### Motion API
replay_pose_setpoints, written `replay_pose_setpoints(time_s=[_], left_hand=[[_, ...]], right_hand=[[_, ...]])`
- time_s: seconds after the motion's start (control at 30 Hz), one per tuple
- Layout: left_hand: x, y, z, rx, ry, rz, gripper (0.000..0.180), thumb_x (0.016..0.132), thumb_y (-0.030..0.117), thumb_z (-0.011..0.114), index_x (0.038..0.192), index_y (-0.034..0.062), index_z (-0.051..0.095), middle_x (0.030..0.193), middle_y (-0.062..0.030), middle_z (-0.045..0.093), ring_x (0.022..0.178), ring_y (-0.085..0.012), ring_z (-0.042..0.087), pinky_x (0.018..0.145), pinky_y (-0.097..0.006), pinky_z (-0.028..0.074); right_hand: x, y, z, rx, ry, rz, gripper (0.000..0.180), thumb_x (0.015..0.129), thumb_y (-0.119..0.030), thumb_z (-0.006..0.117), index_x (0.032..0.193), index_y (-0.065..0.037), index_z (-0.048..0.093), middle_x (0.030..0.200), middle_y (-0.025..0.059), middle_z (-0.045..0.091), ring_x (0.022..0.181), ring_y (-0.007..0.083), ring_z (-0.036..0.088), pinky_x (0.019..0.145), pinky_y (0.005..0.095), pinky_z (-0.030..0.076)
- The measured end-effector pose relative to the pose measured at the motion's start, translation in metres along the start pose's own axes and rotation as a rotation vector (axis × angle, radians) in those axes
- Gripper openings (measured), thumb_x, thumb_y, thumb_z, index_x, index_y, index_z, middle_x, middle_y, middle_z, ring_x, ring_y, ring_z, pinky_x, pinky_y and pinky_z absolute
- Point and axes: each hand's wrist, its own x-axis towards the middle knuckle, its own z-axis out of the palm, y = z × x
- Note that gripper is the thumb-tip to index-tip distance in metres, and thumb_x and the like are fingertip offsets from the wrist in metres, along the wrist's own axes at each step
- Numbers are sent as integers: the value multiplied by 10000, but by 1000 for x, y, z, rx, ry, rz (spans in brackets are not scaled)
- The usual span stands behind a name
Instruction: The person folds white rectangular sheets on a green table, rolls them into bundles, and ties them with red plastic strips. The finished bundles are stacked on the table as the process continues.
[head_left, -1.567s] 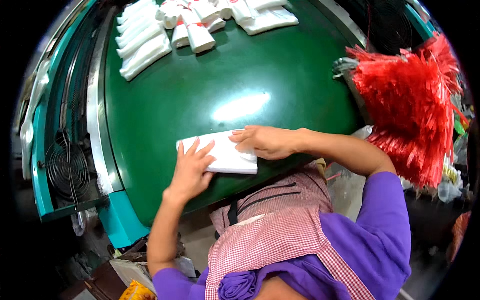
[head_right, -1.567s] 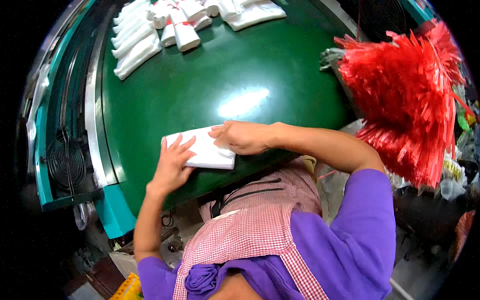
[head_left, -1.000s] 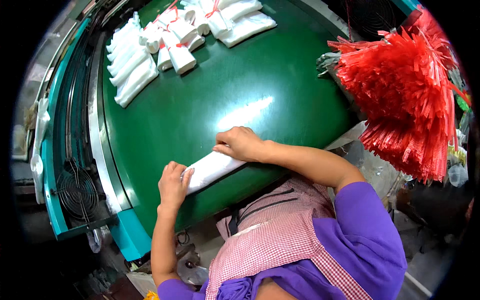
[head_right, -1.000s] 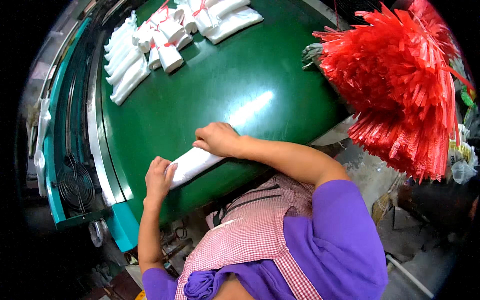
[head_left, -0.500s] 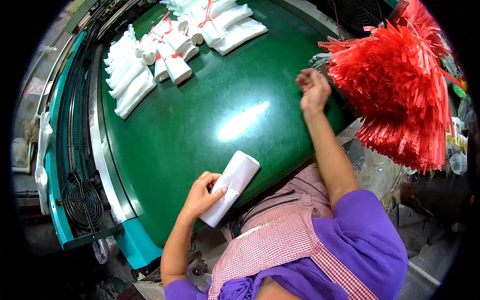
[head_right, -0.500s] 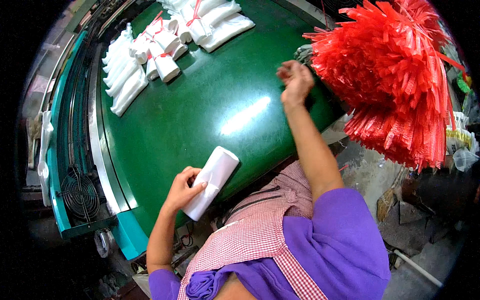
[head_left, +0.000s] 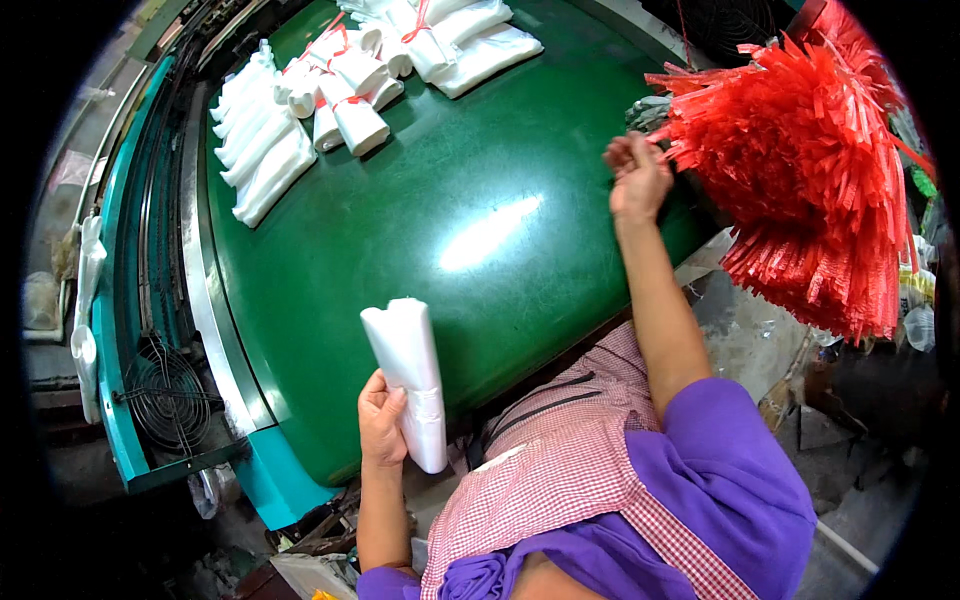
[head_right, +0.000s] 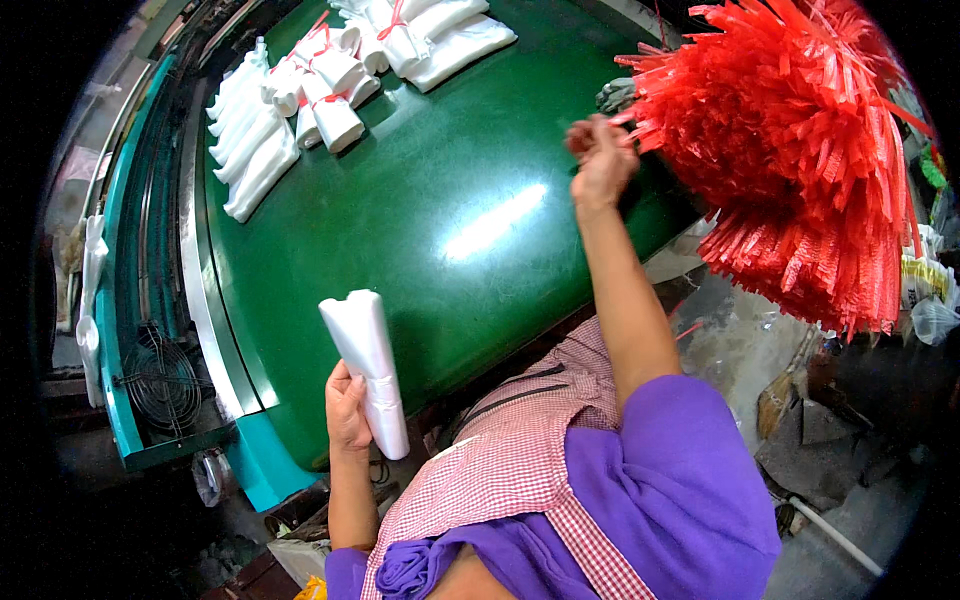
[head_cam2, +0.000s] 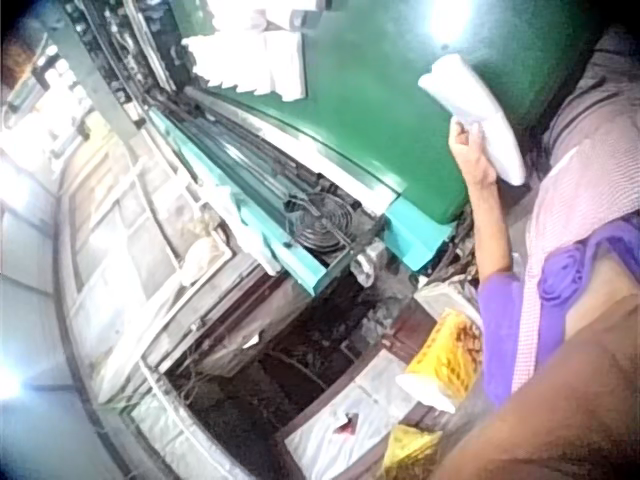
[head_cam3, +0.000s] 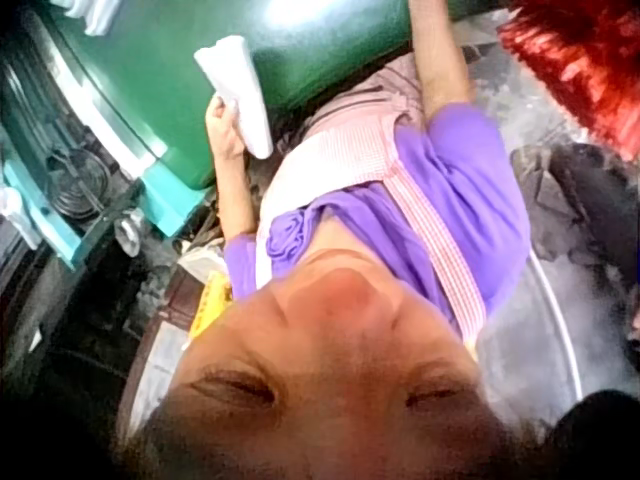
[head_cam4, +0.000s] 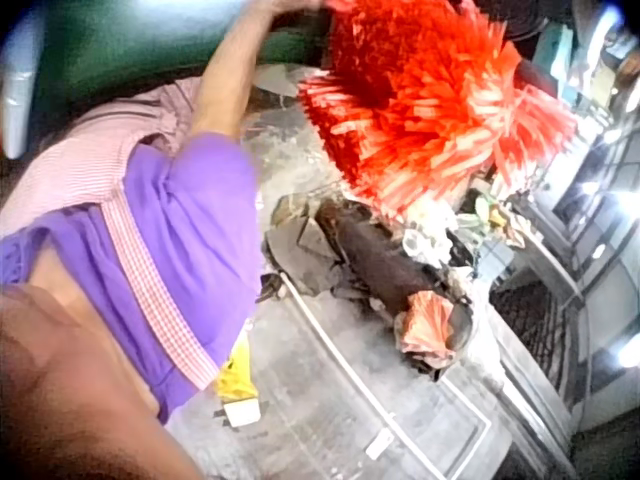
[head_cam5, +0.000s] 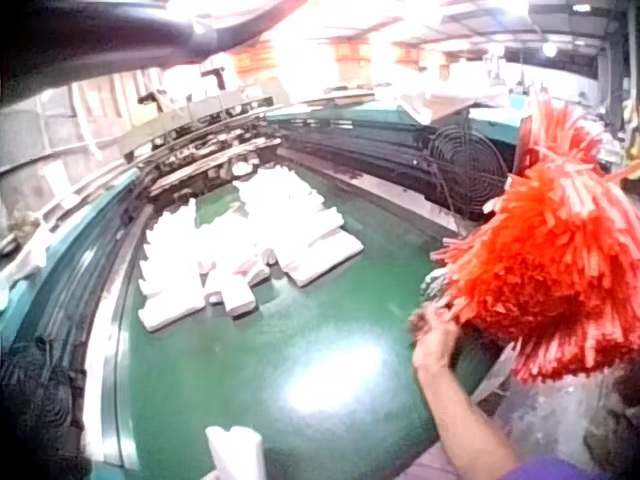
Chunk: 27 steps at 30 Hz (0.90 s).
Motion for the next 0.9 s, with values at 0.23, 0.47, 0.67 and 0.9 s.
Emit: replay_pose_setpoints(time_s=[0.23, 0.47, 0.67, 0.9], left_hand=[[0, -3, -7, -15, -106, -184, 473, 755, 151, 758, 1140, -32, 553, 1052, -80, 647, 922, -159, 630, 863, -304, 498], [20, 9, 12, -43, -202, -146, 415, 773, 154, 742, 1105, -21, 567, 1040, -89, 654, 896, -156, 639, 819, -299, 516], [9, 21, -10, -222, 1, 196, 400, 873, 146, 647, 1206, -5, 486, 1075, -126, 626, 908, -200, 641, 783, -328, 553], [12, 1, 3, -217, 54, 165, 372, 864, 142, 657, 1176, 2, 511, 1080, -125, 626, 910, -195, 638, 793, -338, 549]], right_hand=[[-197, 24, 42, -708, -1374, 735, 141, 801, 4, 557, 901, 16, 655, 726, 107, 651, 632, 171, 623, 549, 318, 506], [-208, -18, 17, -1029, -1908, 750, 170, 850, -98, 534, 823, 47, 619, 680, 123, 625, 568, 197, 633, 517, 335, 502], [-98, -18, 49, -479, -1157, 1025, 264, 921, -216, 550, 943, 38, 617, 791, 149, 679, 566, 177, 649, 521, 286, 541], [-123, -14, 98, -605, -1004, 64, 225, 920, -172, 527, 1058, -25, 627, 1007, 142, 652, 888, 192, 644, 754, 301, 521]])
